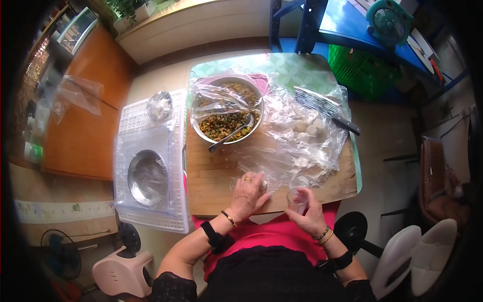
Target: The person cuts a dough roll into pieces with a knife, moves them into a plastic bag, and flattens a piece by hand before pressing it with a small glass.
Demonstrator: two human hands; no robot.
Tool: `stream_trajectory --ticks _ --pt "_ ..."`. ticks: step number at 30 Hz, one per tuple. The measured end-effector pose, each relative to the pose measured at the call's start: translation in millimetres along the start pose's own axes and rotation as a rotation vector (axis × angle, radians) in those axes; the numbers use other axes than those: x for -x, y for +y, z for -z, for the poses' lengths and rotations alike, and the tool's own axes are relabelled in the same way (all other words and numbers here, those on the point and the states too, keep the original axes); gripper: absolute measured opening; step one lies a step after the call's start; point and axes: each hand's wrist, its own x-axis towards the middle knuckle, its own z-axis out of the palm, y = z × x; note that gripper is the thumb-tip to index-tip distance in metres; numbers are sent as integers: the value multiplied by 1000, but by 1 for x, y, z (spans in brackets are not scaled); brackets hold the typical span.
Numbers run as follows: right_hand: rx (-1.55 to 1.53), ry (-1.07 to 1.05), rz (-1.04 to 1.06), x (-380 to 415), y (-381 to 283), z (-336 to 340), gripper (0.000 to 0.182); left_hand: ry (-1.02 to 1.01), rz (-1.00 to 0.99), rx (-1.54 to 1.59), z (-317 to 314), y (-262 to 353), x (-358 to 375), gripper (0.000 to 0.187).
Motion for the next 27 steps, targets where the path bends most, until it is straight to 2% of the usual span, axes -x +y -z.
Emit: stream_trajectory --ticks 3,6,8,9,11,15,18,20,21,23,27 --pt "10 0 3 2 2 0 64 -82 27 -41 -10 -9 5 39" --pt "22 -6 32 4 6 -1 65 -106 -42 -21 -12 -14 4 41" --pt "34 -21 13 5 8 -1 67 16 -6 132 -6 -8 2 35" --pt "29 -20 12 5 8 -2 67 13 -7 129 -5 -6 1 35" --pt "39 -26 -16 6 8 -4 70 -79 99 -28 -6 -3 0 30" --pt "62 -50 27 9 5 -3 70 -109 60 -53 -15 -7 4 30" --pt "49 -71 -16 10 5 -4 69 -145 -31 -26 -4 -6 2 36" --pt "24 -67 -37 11 4 -5 69 -210 59 -110 6 5 1 50" --pt "22 -65 -43 11 5 -5 69 -216 58 -109 3 6 0 50" --pt "36 -61 -1 11 7 -6 69 -210 -13 -158 -4 10 -4 68" --pt "7 -67 -51 10 2 1 67 -298 -95 -288 -23 3 -7 79"
